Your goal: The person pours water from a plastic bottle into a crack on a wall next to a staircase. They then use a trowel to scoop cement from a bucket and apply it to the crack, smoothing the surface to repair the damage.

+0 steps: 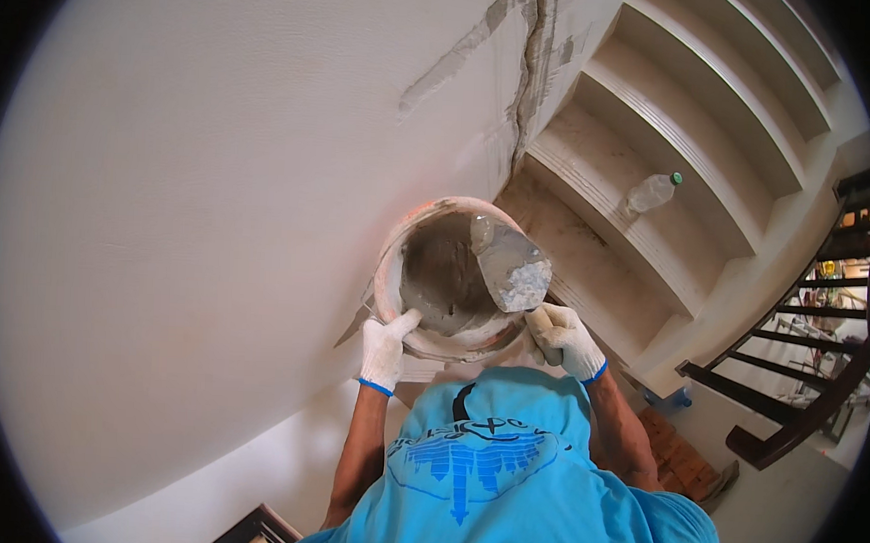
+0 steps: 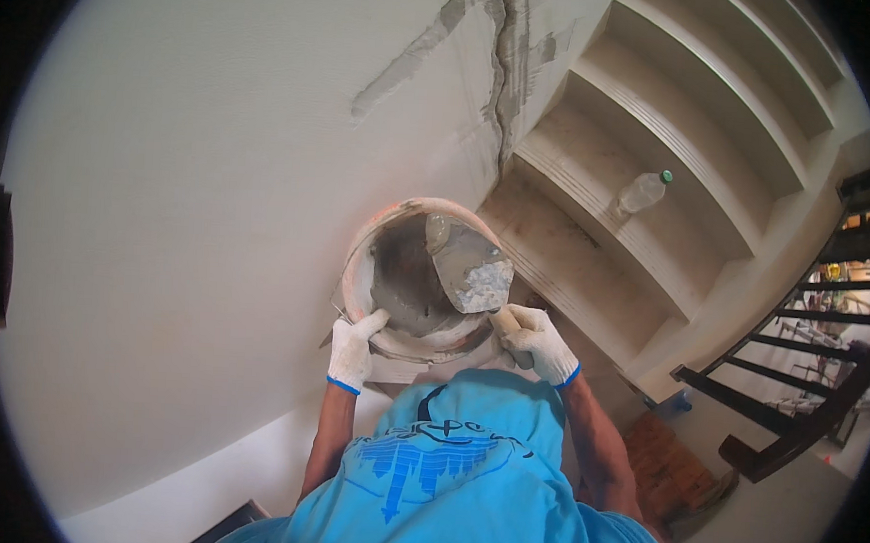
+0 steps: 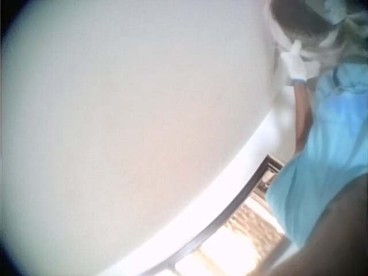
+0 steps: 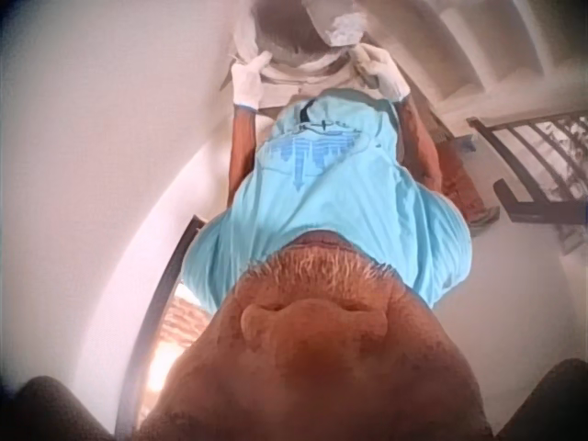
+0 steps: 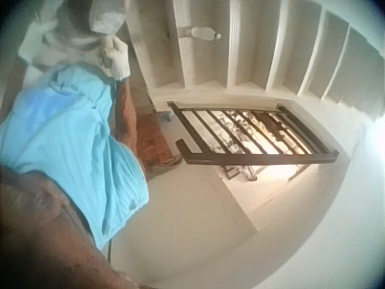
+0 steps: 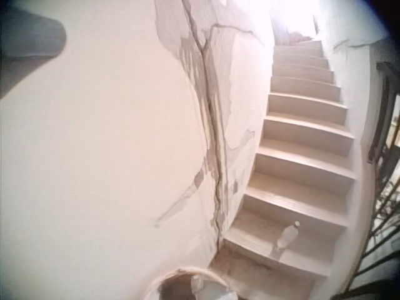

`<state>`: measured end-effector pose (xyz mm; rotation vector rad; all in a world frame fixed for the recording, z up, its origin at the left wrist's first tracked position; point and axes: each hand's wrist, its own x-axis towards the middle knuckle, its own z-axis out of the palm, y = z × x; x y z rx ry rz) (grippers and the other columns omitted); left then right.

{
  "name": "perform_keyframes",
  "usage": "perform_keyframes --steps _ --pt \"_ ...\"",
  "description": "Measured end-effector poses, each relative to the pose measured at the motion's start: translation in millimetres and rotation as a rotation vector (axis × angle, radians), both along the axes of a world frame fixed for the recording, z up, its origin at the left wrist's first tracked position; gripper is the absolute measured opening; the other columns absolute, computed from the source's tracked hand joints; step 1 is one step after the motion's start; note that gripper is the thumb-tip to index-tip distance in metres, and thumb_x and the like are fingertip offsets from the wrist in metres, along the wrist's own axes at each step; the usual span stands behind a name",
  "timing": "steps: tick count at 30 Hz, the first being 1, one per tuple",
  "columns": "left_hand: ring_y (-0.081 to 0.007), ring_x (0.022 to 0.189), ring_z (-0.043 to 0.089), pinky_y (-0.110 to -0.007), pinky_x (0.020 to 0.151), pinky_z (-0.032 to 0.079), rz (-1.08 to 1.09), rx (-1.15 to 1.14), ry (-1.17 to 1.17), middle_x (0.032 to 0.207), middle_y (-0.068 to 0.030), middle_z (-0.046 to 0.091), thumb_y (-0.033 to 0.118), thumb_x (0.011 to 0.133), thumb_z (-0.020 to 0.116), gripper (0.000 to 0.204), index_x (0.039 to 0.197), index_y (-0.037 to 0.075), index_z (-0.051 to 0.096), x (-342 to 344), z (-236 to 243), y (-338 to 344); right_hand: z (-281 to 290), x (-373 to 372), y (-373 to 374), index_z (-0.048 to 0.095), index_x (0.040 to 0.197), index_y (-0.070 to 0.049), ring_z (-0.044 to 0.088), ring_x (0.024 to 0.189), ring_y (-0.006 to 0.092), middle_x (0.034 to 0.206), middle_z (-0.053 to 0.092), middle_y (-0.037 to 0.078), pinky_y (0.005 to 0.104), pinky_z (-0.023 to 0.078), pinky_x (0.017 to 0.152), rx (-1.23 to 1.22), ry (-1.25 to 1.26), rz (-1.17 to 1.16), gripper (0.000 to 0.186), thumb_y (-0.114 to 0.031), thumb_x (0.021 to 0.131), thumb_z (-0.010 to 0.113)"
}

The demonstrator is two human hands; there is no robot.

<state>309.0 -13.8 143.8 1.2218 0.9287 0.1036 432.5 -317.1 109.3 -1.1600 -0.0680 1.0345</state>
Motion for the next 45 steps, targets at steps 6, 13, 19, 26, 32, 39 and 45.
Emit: perform_keyframes --steps 6,13,19,26,32,39,45 --pt "-0.0186 0.071 0.069 -0.034 0.067 0.056 -0.129 0.026 0.052 0.086 -0.0096 0.072 0.010 0.087 0.080 0.022 0.099 -0.008 0.074 -20.2 -4.7 30.7 27.4 -15.2 42.1 0.066 0.130 0.004 0.061 0.063 0.0128 0.082 0.067 0.008 0.0272 0.050 0.058 0.061 -0.052 -0.136 0.056 -0.019 0.078 0.069" --pt "-0.0212 0.069 0.071 -0.036 0.062 0.057 -0.117 0.021 0.064 0.084 -0.0124 0.072 0.008 0.087 0.081 0.021 0.094 -0.010 0.073 -14.9 -29.0 46.5 44.3 36.0 93.5 0.058 0.142 0.003 0.064 0.063 0.0143 0.092 0.068 0.010 0.0285 0.053 0.058 0.087 -0.099 -0.273 0.061 -0.006 0.081 0.063" --pt "-0.0167 0.067 0.066 -0.036 0.059 0.054 -0.085 -0.065 0.054 0.082 -0.0069 0.066 0.003 0.089 0.080 0.014 0.089 -0.004 0.069 -12.7 -29.3 45.6 35.0 81.9 111.9 0.061 0.138 0.003 0.065 0.067 0.0127 0.092 0.068 0.007 0.0287 0.053 0.057 0.037 -0.367 -0.426 0.050 -0.005 0.088 0.063" --pt "-0.0138 0.069 0.064 -0.032 0.064 0.052 -0.089 -0.104 0.065 0.080 -0.0031 0.067 0.009 0.086 0.084 0.016 0.089 -0.001 0.072 -7.6 -31.4 47.9 26.5 120.4 128.3 0.068 0.128 0.002 0.059 0.074 0.0080 0.091 0.065 0.002 0.0280 0.051 0.062 -0.088 -0.481 -0.495 0.042 -0.007 0.087 0.073" --pt "-0.0153 0.065 0.066 -0.035 0.058 0.054 -0.082 -0.101 0.060 0.079 -0.0060 0.067 0.004 0.089 0.080 0.013 0.085 -0.004 0.071 -5.3 -43.6 56.0 12.8 131.4 141.5 0.067 0.130 0.002 0.060 0.078 0.0082 0.094 0.067 0.002 0.0284 0.052 0.067 -0.227 -0.636 -0.545 0.046 -0.008 0.086 0.076" --pt "-0.0150 0.064 0.065 -0.034 0.058 0.053 -0.114 -0.100 0.087 0.078 -0.0052 0.067 0.004 0.089 0.081 0.013 0.085 -0.003 0.071 -0.9 -54.7 63.5 -6.5 133.0 161.7 0.067 0.134 0.001 0.065 0.086 0.0119 0.096 0.071 0.006 0.0320 0.055 0.077 -0.217 -0.623 -0.628 0.052 -0.005 0.083 0.078" --pt "-0.0163 0.066 0.067 -0.035 0.060 0.054 -0.138 -0.135 0.085 0.081 -0.0063 0.069 0.004 0.088 0.081 0.013 0.087 -0.005 0.072 1.4 -57.8 72.6 -1.8 116.7 191.9 0.064 0.140 0.000 0.074 0.101 0.0212 0.111 0.076 0.017 0.0365 0.057 0.093 -0.367 -0.818 -0.743 0.061 -0.004 0.081 0.077"
